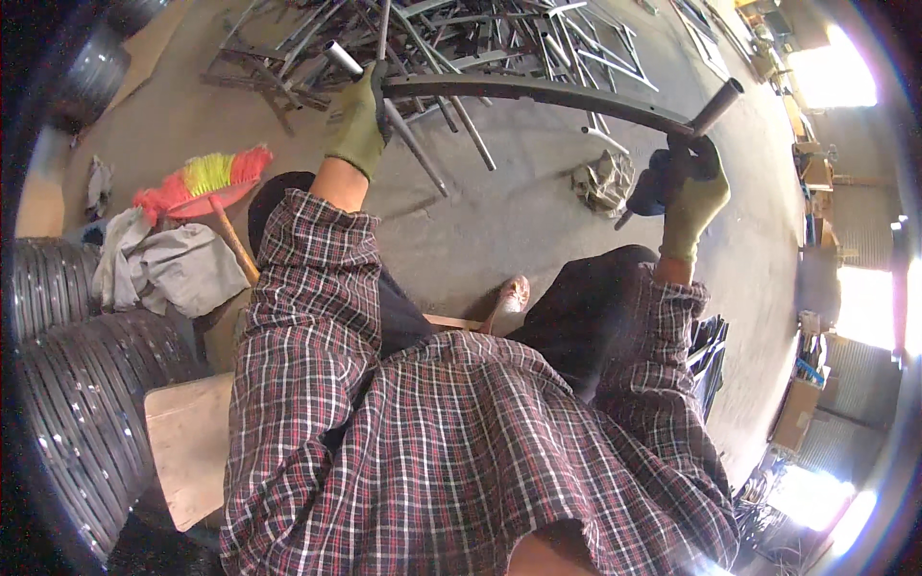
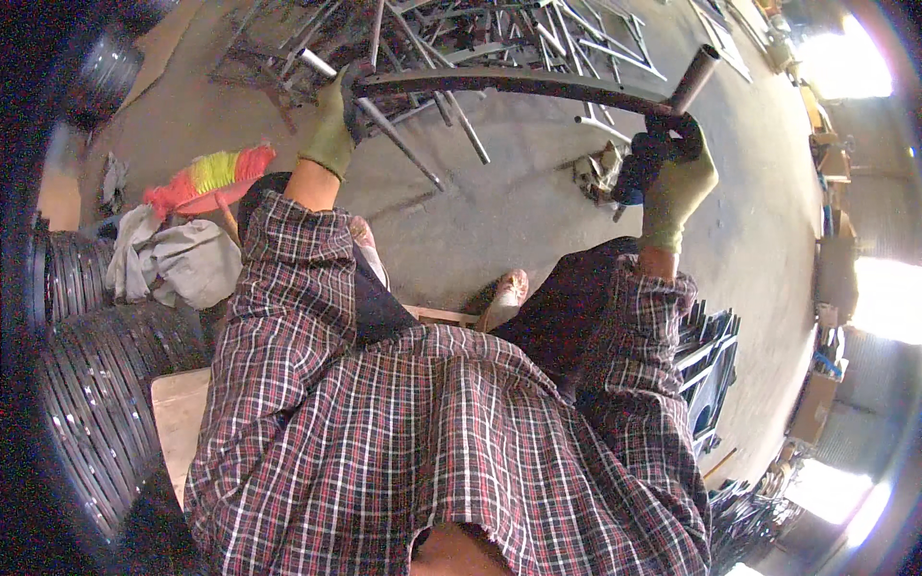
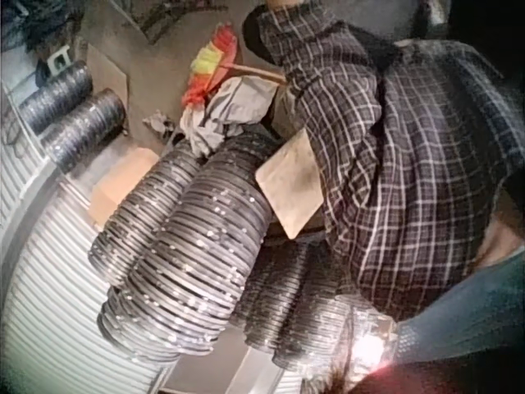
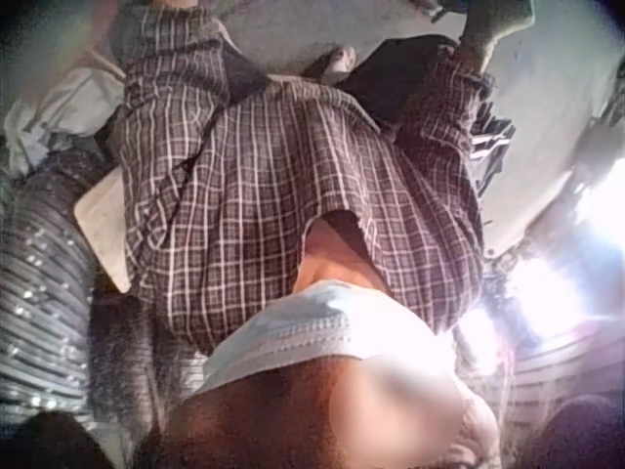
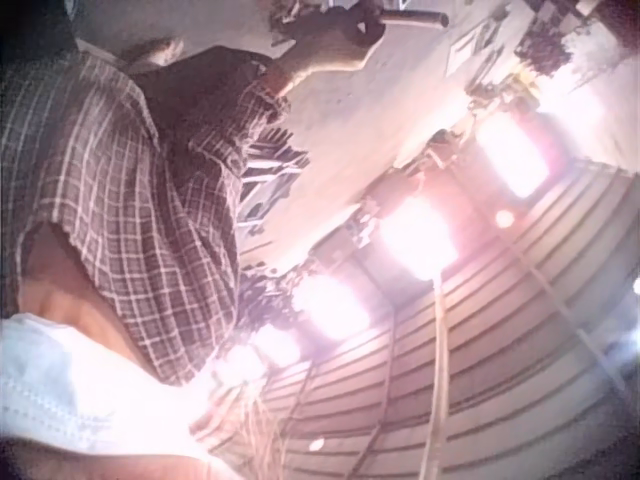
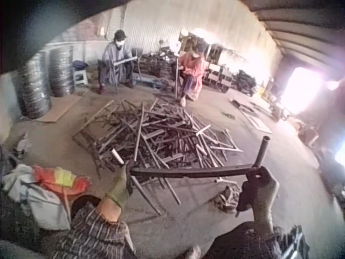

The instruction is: Scrubbing and wiping down metal frame components with a scouring pad and cloth.

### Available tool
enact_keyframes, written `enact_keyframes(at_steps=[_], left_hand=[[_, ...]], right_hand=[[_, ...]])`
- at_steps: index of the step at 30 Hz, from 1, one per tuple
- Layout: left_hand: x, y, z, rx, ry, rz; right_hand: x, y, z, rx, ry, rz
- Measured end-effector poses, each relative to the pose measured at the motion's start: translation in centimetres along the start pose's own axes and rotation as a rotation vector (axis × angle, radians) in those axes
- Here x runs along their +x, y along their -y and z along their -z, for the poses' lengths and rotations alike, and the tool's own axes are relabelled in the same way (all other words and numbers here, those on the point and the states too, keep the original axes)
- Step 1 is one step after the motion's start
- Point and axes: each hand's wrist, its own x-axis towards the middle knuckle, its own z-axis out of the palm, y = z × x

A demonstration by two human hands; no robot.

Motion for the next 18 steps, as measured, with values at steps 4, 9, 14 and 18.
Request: enact_keyframes(at_steps=[4,9,14,18], left_hand=[[-0.7,0.7,-1.8,0.002,0.047,-0.059],[1.0,0.4,0.0,0.058,0.021,-0.070],[-0.9,0.4,-2.6,0.068,-0.003,-0.146],[-1.2,-0.3,-2.1,0.104,-0.005,-0.218]], right_hand=[[0.4,-0.6,0.5,0.025,-0.034,0.061],[-0.2,0.1,0.1,-0.098,-0.090,0.073],[-0.9,-0.7,1.0,-0.010,-0.098,0.104],[-0.4,-1.4,1.2,0.037,-0.055,0.147]])
